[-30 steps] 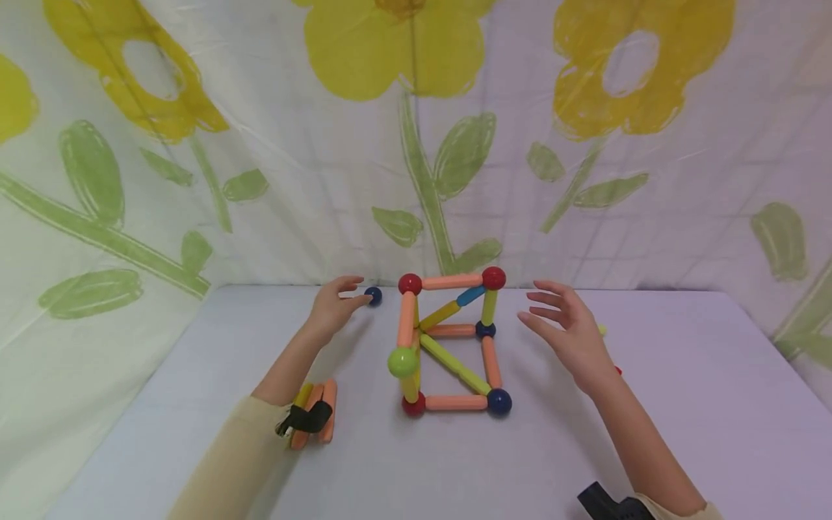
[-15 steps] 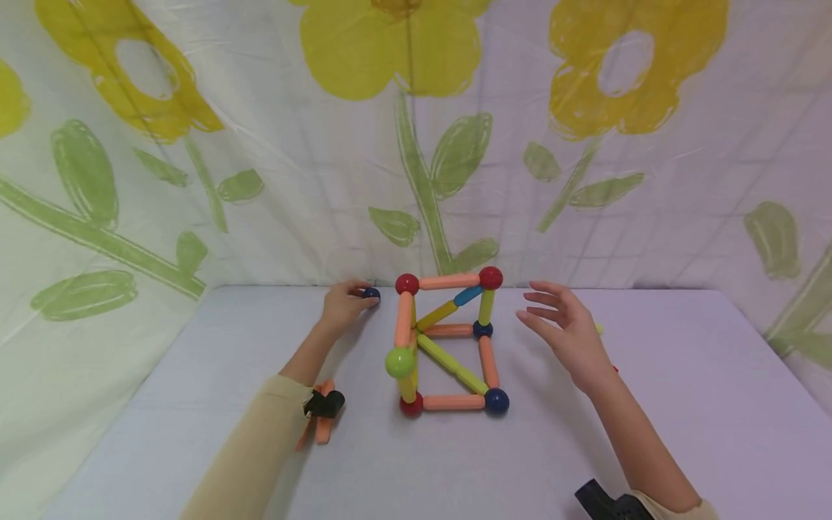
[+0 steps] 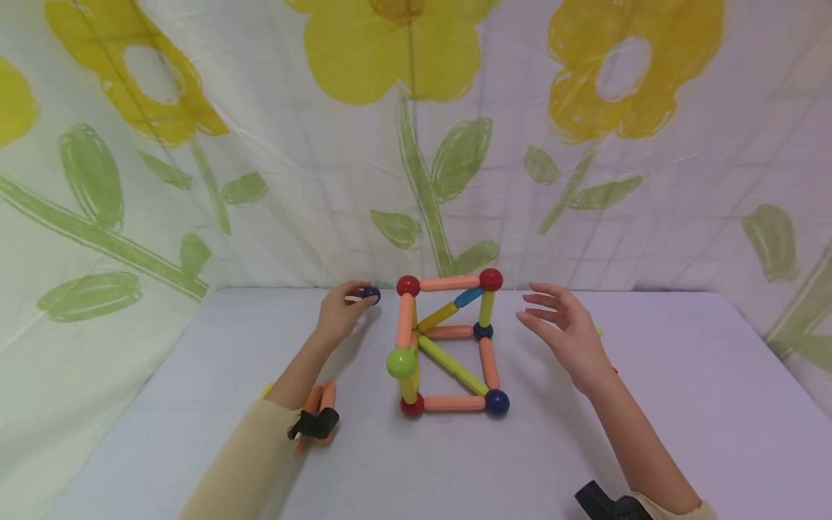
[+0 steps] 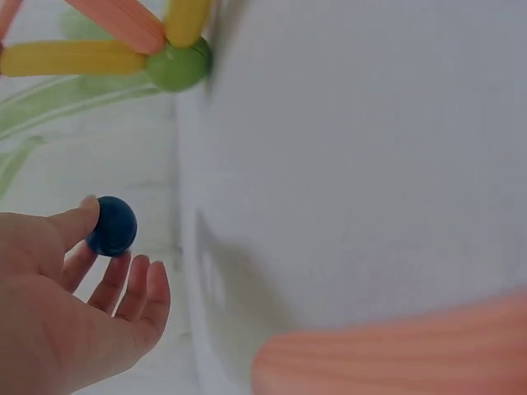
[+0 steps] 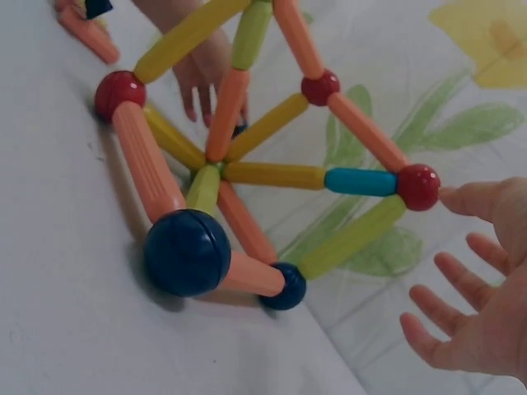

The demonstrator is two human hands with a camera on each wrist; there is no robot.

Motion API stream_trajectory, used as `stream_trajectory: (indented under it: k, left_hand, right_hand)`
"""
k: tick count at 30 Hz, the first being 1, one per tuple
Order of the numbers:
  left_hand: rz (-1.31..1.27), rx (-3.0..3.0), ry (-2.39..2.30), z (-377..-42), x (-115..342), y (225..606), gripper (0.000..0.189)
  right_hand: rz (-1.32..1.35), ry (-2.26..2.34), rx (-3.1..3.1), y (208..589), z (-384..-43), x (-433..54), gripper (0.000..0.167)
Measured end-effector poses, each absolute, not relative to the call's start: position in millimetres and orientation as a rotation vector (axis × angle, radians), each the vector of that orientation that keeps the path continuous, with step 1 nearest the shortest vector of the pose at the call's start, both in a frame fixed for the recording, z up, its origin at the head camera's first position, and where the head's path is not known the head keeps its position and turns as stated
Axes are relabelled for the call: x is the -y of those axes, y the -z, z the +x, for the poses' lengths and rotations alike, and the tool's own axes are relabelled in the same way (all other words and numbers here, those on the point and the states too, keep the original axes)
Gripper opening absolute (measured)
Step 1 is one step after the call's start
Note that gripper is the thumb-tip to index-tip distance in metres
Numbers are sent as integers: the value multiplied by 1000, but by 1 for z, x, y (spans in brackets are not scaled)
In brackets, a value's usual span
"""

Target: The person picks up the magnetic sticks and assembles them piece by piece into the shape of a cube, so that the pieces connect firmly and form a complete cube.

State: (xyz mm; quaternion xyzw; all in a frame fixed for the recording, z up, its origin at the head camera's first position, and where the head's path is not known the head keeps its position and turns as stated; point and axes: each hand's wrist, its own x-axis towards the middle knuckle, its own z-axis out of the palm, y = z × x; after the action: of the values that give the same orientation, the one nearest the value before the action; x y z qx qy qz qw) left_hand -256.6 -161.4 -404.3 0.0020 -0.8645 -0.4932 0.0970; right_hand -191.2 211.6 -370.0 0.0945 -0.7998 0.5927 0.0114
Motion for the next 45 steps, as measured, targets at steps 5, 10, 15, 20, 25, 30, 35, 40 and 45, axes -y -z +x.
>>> stream_trajectory:
  k: [5, 10, 15, 20, 25, 30, 35, 40, 45]
  left_hand:
    - [53, 2466, 1567, -235, 160, 390, 37]
    - [30, 2353, 1662, -210, 156, 372, 38]
    - [-58, 2266, 1707, -183, 150, 358, 36]
    - [-75, 2229, 1826, -161, 152, 353, 35]
    - [-26, 2213, 1987, -142, 166, 356, 34]
    - [-2, 2367, 1913, -134, 186, 368, 33]
    - [46, 2587, 1747, -136, 204, 378, 35]
    - [97, 2768, 1579, -141, 218, 391, 38]
    - [37, 2850, 1529, -143, 226, 399, 36]
  right_hand:
    - [313, -1852, 2482, 369, -190, -209, 53]
    - [342, -1848, 2479, 367, -189, -207, 50]
    - [392, -1864, 2446, 363, -185, -204, 43]
    - [454, -1890, 2409, 358, -180, -200, 36]
    - [506, -1913, 2388, 353, -175, -193, 34]
    - [529, -1914, 2388, 349, -171, -188, 35]
    - [547, -1923, 2385, 349, -169, -187, 34]
    - [561, -1924, 2381, 352, -169, -186, 34]
    - [578, -1924, 2381, 353, -170, -187, 33]
